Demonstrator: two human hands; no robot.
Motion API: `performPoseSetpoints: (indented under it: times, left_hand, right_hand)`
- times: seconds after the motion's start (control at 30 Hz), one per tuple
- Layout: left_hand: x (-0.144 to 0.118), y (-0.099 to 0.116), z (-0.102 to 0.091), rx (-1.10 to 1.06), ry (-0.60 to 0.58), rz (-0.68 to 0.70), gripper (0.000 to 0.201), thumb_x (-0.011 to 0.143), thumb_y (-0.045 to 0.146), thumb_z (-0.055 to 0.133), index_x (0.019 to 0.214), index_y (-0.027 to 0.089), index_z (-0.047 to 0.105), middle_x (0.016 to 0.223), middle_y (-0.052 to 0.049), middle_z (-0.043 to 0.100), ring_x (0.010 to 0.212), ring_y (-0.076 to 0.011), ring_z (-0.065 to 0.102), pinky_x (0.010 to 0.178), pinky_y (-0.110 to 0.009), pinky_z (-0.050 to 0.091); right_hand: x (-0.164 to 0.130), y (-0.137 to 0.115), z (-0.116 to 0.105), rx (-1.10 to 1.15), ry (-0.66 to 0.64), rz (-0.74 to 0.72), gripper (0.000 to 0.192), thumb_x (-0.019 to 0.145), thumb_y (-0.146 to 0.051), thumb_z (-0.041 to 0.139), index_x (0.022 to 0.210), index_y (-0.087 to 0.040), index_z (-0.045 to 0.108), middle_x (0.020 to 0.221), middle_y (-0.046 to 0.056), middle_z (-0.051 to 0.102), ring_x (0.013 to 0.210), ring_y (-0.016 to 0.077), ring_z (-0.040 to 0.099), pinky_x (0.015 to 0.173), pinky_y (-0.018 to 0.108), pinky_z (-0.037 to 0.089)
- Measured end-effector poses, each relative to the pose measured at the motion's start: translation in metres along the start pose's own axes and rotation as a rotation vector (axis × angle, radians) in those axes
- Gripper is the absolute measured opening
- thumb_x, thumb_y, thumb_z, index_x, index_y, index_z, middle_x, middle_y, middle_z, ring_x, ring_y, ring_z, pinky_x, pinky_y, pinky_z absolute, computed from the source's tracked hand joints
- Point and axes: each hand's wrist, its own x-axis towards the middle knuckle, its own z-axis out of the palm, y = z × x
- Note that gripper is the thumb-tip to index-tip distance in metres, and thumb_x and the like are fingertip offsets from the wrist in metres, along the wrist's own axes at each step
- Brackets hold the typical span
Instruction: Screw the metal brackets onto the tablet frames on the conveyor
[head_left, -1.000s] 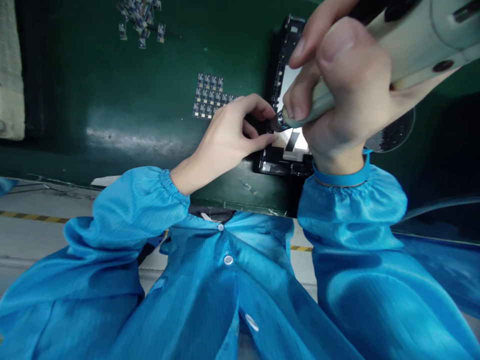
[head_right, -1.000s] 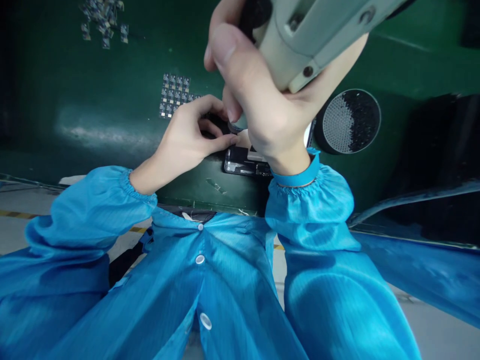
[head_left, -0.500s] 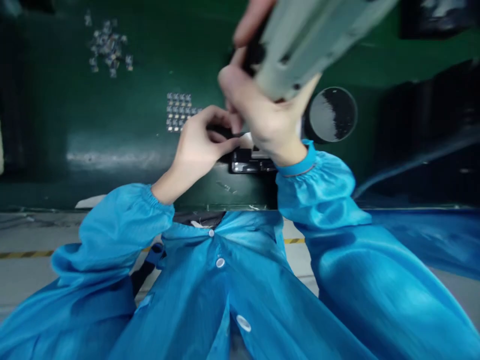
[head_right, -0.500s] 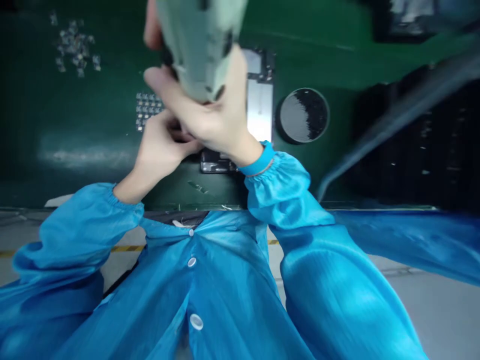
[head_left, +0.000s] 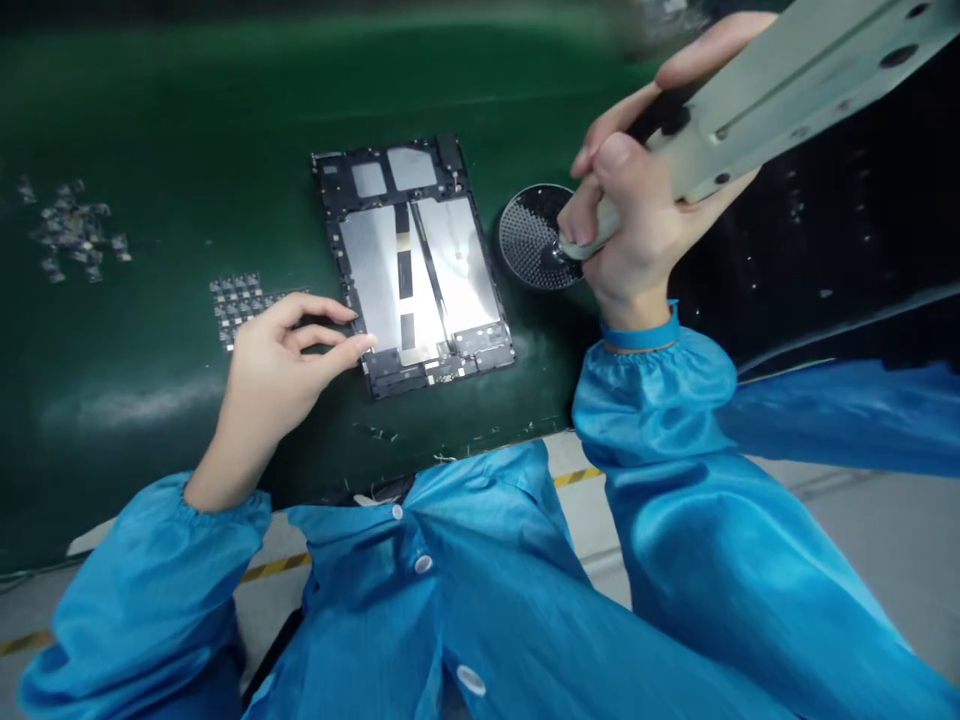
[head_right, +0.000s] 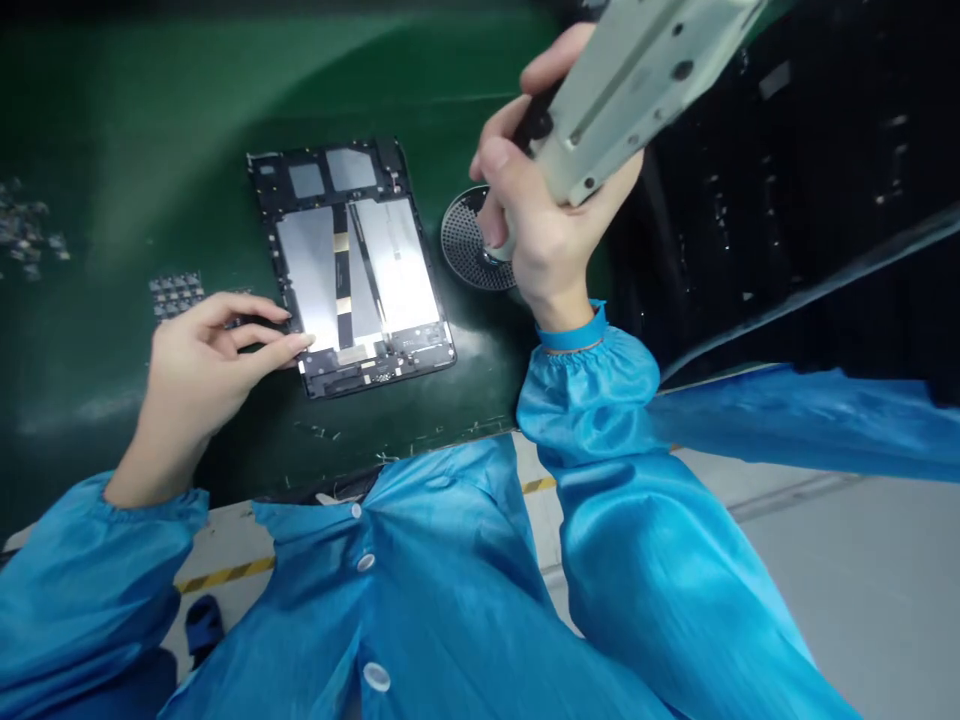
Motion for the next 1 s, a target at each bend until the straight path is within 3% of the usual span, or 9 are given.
performPoseSetpoints:
  times: [0.23,0.67,0.8,0.9,1.0]
  left_hand:
    - [-0.005,0.007,0.003,-0.018,0.064,0.026,0.030,0.078,0.027,0.103,0.101,0.023,0.085,0.112,-0.005,0.083,0.088,-0.0198,0.081,0.069,-0.028,0.071]
    - [-0.004,0.004,0.003,-0.069,0.047,0.013,0.028,0.079,0.019,0.102,0.102,0.023,0.086,0.108,-0.003,0.083,0.085,-0.0159,0.082,0.070,-0.021,0.069]
    - [-0.001,0.000,0.001,-0.073,0.034,-0.005,0.027,0.080,0.023,0.104,0.101,0.023,0.086,0.107,-0.004,0.084,0.087,-0.0169,0.083,0.073,-0.022,0.070]
    - [0.007,0.005,-0.001,-0.100,-0.038,-0.053,0.026,0.080,0.027,0.104,0.098,0.021,0.086,0.098,-0.004,0.084,0.082,-0.0178,0.083,0.075,-0.025,0.071]
    - [0.020,0.017,-0.001,-0.075,-0.174,-0.119,0.021,0.080,0.023,0.099,0.095,0.019,0.085,0.085,-0.005,0.081,0.074,-0.0194,0.081,0.070,-0.029,0.069]
  right_hand:
    - [-0.008,-0.018,0.008,0.016,-0.039,0.078,0.045,0.098,-0.040,0.089,0.119,-0.017,0.058,0.084,-0.005,0.060,0.049,-0.0027,0.036,0.038,0.013,0.020]
    - [-0.011,-0.019,0.011,0.028,-0.072,0.068,0.038,0.098,-0.034,0.088,0.117,-0.015,0.060,0.077,-0.006,0.055,0.045,-0.0030,0.034,0.037,0.014,0.018]
    - [-0.013,-0.007,0.008,0.013,-0.036,0.024,0.044,0.099,-0.044,0.088,0.116,-0.015,0.060,0.074,-0.007,0.050,0.042,-0.0035,0.031,0.036,0.014,0.018]
    - [-0.011,-0.008,0.006,0.012,-0.008,0.015,0.056,0.092,-0.053,0.095,0.118,-0.015,0.062,0.078,-0.005,0.058,0.045,-0.0019,0.036,0.034,0.015,0.017]
    - [-0.009,-0.030,0.019,0.024,0.014,0.039,0.056,0.088,-0.043,0.099,0.120,-0.015,0.063,0.089,-0.002,0.066,0.055,-0.0003,0.048,0.038,0.014,0.025]
